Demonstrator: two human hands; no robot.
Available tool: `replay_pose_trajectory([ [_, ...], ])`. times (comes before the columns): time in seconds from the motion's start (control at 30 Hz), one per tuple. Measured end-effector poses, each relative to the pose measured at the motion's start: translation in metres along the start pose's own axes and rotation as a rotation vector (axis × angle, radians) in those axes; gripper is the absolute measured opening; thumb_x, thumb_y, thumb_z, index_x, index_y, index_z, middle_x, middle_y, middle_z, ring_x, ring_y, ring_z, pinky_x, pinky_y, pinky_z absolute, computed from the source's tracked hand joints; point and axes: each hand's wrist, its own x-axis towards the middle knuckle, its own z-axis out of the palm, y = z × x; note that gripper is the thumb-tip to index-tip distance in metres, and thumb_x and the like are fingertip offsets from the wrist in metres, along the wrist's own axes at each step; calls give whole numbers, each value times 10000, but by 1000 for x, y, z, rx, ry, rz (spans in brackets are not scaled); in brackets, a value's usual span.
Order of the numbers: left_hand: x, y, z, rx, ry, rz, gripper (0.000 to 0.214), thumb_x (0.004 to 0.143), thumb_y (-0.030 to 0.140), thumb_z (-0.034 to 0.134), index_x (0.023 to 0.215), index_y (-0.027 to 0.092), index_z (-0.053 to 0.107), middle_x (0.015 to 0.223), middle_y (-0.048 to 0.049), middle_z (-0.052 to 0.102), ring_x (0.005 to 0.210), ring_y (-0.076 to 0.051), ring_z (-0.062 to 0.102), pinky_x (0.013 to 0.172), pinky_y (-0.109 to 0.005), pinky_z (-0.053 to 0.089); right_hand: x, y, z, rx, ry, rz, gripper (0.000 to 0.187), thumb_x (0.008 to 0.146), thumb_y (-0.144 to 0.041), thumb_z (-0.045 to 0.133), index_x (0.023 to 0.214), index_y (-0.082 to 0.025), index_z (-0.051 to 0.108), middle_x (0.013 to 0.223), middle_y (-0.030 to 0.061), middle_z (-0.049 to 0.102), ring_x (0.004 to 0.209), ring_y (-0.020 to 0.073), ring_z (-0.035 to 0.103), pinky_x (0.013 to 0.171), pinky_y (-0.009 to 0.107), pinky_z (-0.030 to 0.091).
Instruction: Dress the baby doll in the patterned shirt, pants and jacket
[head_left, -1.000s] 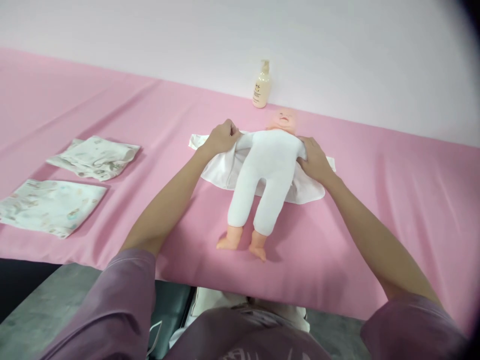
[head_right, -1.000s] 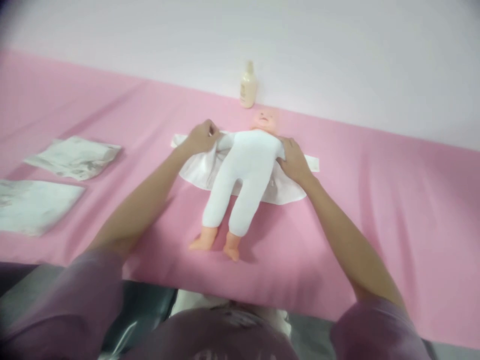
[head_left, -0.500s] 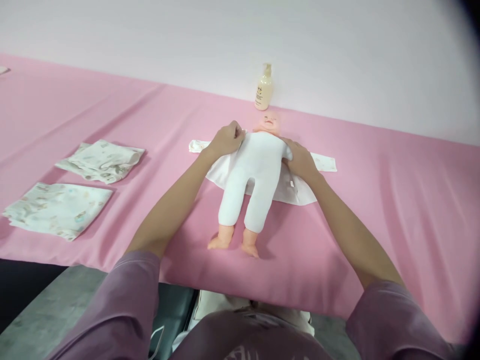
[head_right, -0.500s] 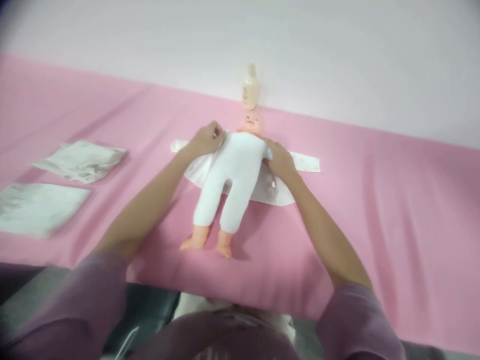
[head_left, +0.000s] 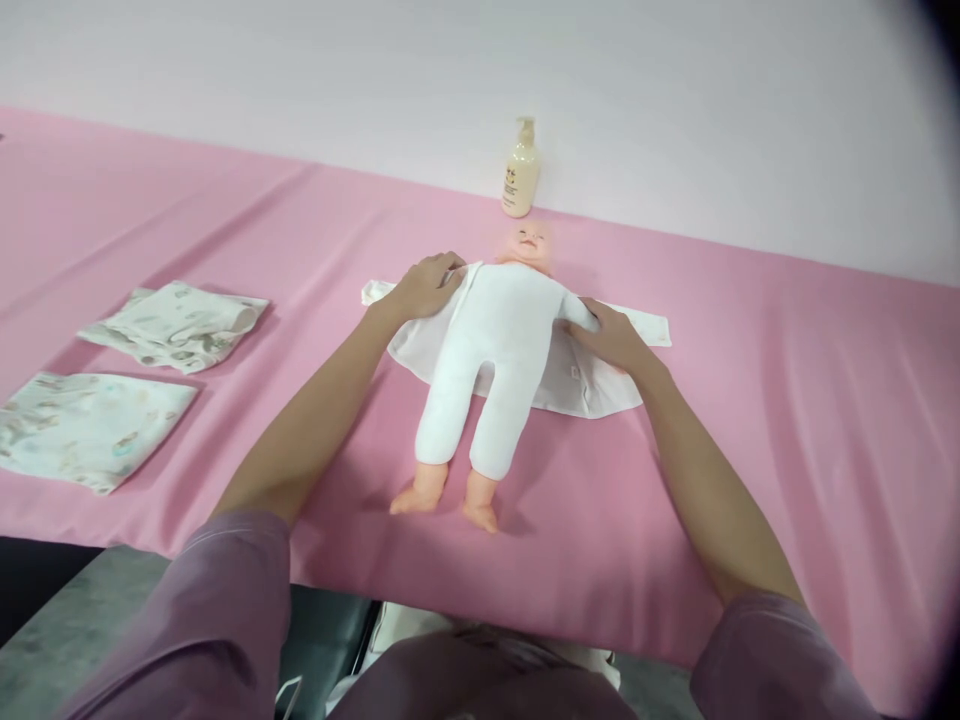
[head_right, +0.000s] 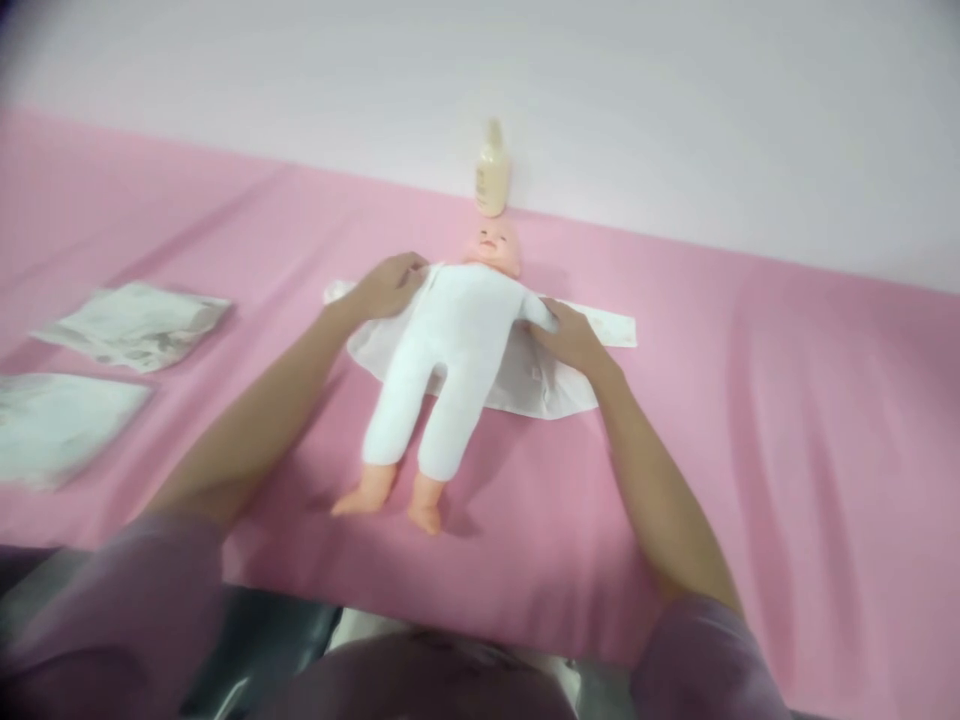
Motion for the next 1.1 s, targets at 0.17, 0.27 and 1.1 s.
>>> replay_pose_trajectory([
  [0.17,0,29,-3,15,207,-95,353,1143,426,622,1392,209,746,1520,-179,706,1402,-380,623,1329,-539,438,9,1,17,-107,29,-44,632,1049,-633,667,1571,-287,753,1440,194,787,1381,504,722,1245,742,562],
  [0.27,6,73,-1,3,241,19,355,1139,417,695,1436,227,736,1538,-187,681,1443,-413,608,1342,-574,414,13,1,22,-167,40,-33,715,1053,-650,638,1647,-257,704,1421,223,762,1366,530,719,1227,769,563],
  [1.1,38,164,64,196,-174,369,314,1205,312,641,1461,133,668,1379,-223,743,1318,-418,698,1167,-513,491,15,46,-14,695,-85,122,649,960,-800,745,1338,-273,755,1510,169,807,1483,398,748,1357,662,567],
])
